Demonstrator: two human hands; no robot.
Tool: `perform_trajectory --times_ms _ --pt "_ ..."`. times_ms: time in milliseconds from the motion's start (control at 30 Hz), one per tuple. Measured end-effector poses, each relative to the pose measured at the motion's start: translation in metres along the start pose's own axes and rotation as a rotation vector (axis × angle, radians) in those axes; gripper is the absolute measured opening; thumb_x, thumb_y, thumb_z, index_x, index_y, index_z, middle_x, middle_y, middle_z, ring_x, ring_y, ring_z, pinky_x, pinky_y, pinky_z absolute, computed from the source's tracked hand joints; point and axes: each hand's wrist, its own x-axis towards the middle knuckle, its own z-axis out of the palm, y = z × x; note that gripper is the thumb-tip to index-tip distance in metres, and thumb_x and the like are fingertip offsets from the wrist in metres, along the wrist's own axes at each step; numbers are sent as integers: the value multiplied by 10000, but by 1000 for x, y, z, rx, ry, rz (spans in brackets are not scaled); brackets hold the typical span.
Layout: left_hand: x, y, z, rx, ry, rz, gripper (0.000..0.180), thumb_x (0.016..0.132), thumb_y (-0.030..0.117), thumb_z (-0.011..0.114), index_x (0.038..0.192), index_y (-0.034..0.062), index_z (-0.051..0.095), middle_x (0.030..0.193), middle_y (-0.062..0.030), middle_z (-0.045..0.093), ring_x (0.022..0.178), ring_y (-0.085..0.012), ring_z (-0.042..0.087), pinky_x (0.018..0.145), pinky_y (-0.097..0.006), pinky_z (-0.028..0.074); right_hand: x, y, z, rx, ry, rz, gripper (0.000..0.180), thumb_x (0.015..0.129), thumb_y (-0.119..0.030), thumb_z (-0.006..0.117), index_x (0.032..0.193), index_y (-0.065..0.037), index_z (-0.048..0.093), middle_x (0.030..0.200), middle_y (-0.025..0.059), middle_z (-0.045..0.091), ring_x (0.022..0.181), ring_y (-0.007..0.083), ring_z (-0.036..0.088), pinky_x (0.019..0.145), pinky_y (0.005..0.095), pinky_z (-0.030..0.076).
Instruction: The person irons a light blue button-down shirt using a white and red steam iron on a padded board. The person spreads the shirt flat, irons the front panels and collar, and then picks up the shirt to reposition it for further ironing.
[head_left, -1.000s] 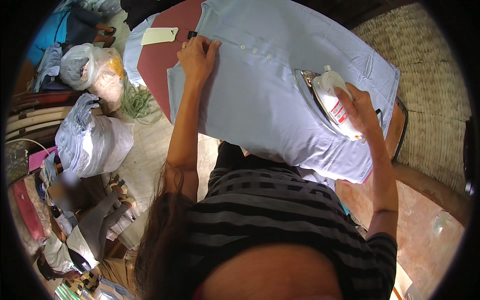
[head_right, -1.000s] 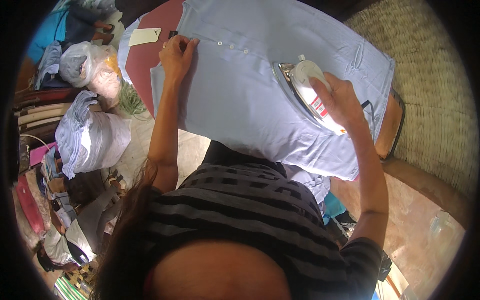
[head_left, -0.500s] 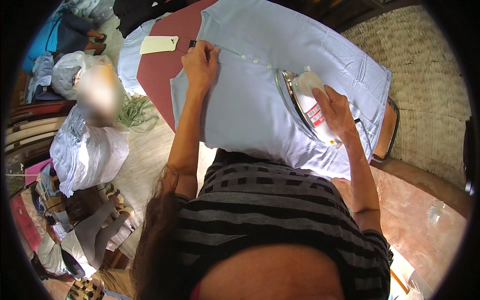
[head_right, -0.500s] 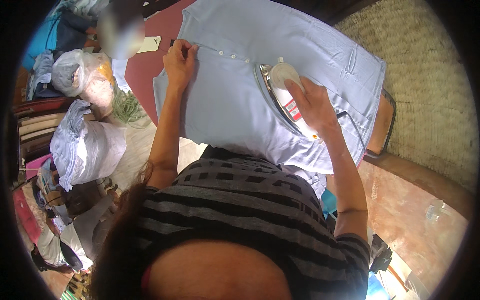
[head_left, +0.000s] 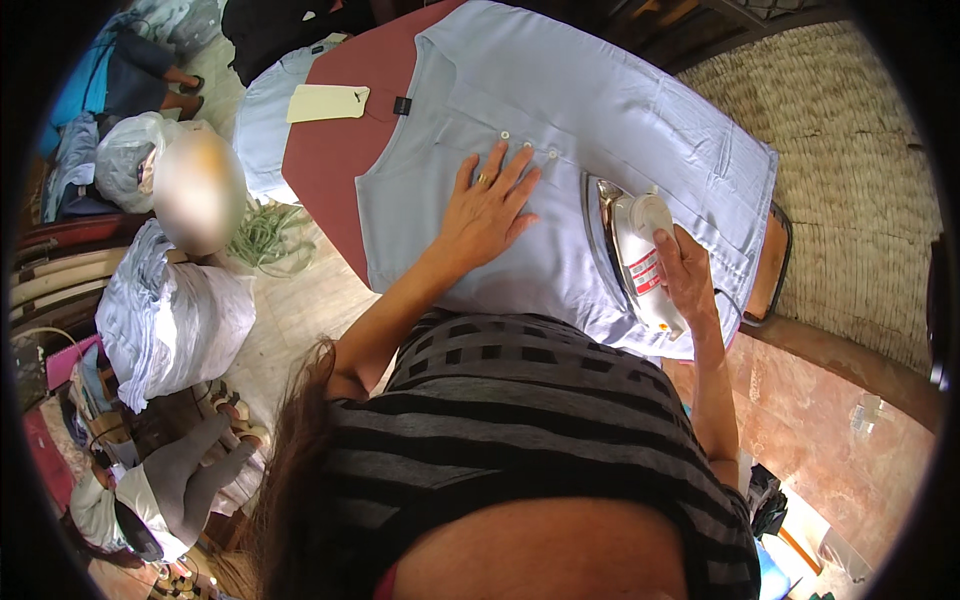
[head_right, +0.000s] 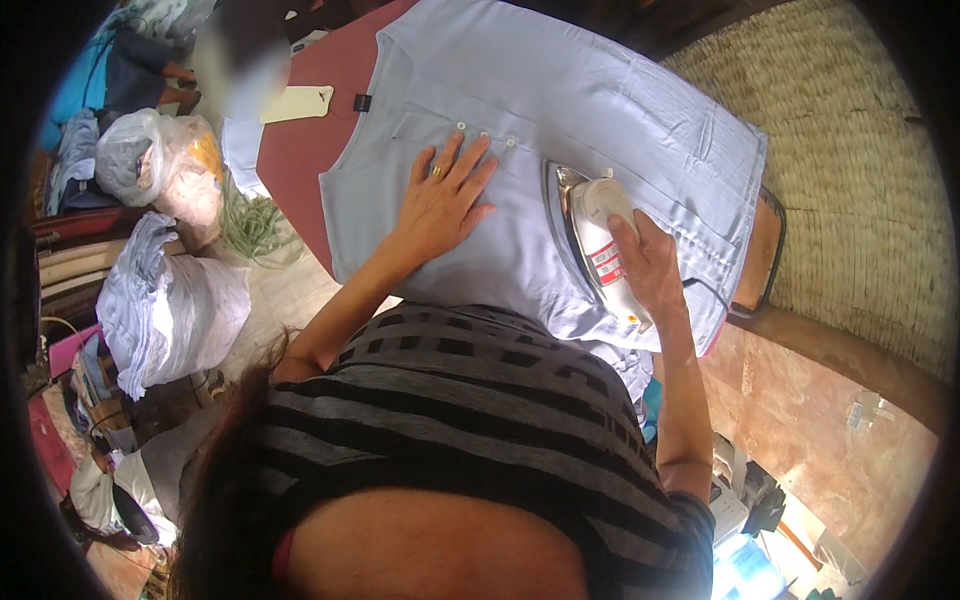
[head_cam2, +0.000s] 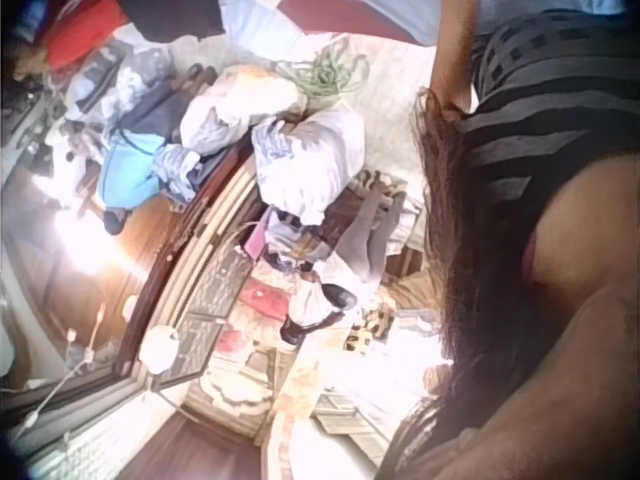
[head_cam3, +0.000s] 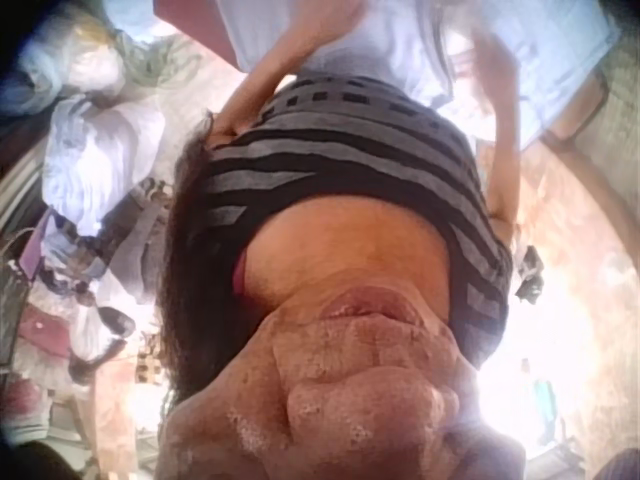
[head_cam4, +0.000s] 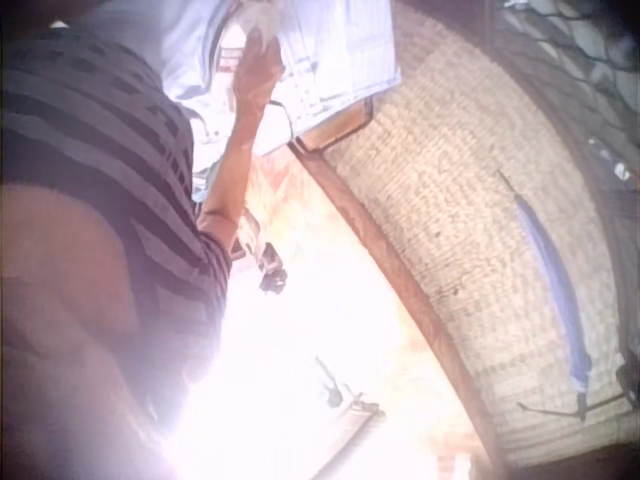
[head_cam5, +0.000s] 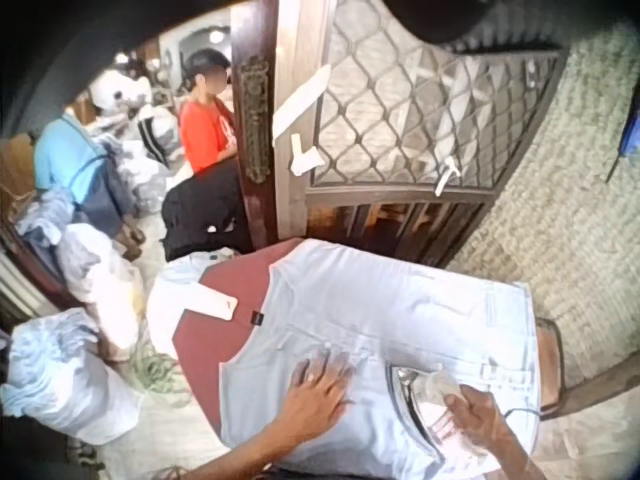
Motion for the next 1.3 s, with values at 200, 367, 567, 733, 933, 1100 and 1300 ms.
perform_trajectory --times_ms 200,367,567,733,933,1100,1300 --pt "-12 -7 -9 -147 -73 -59 511 877 348 658 1319 118 545 1512 -70 378 1393 -339 337 1075 -568 268 -6 6 1 427 -154 -49 243 981 -222 491 1036 8 545 665 6 502 569 63 465 559 239 395" --pt "-7 1 -12 -25 -18 7 444 882 316 658 1277 131 577 1444 -61 461 1381 -312 374 1068 -543 278 -12 2 9 561 -138 -24 285 999 -284 517 969 -3 552 681 27 526 590 76 489 561 248 418" --pt "-16 -9 -15 -157 7 -54 459 872 325 668 1279 134 580 1444 -84 455 1365 -348 375 1046 -541 276 -12 -4 1 516 -224 -53 316 1012 -315 519 937 -9 549 658 27 528 518 69 466 488 237 401" --pt "10 -44 -34 74 133 -95 528 918 356 586 1380 117 495 1503 -81 390 1398 -335 335 1059 -547 253 -15 -7 11 399 -101 25 252 996 -229 508 849 -24 511 555 -5 482 426 62 405 407 247 332" --pt "31 -70 -22 116 -11 26 547 948 374 533 1429 130 441 1549 -54 329 1432 -325 277 1099 -587 206 -30 -68 41 246 92 -12 277 980 -229 543 870 20 496 572 76 526 469 105 474 431 287 376" --pt "35 -85 -9 113 -54 102 548 952 380 508 1432 129 430 1551 -49 331 1434 -321 272 1099 -574 217 -4 -103 83 1 192 -122 241 964 -188 581 951 45 521 684 228 629 615 319 684 526 397 502" --pt "33 -84 -8 53 -32 119 583 915 406 566 1416 131 449 1526 -73 354 1400 -332 316 1086 -586 242 29 -105 107 -245 386 -235 241 945 -174 602 1013 41 516 740 267 618 673 412 664 541 447 505"
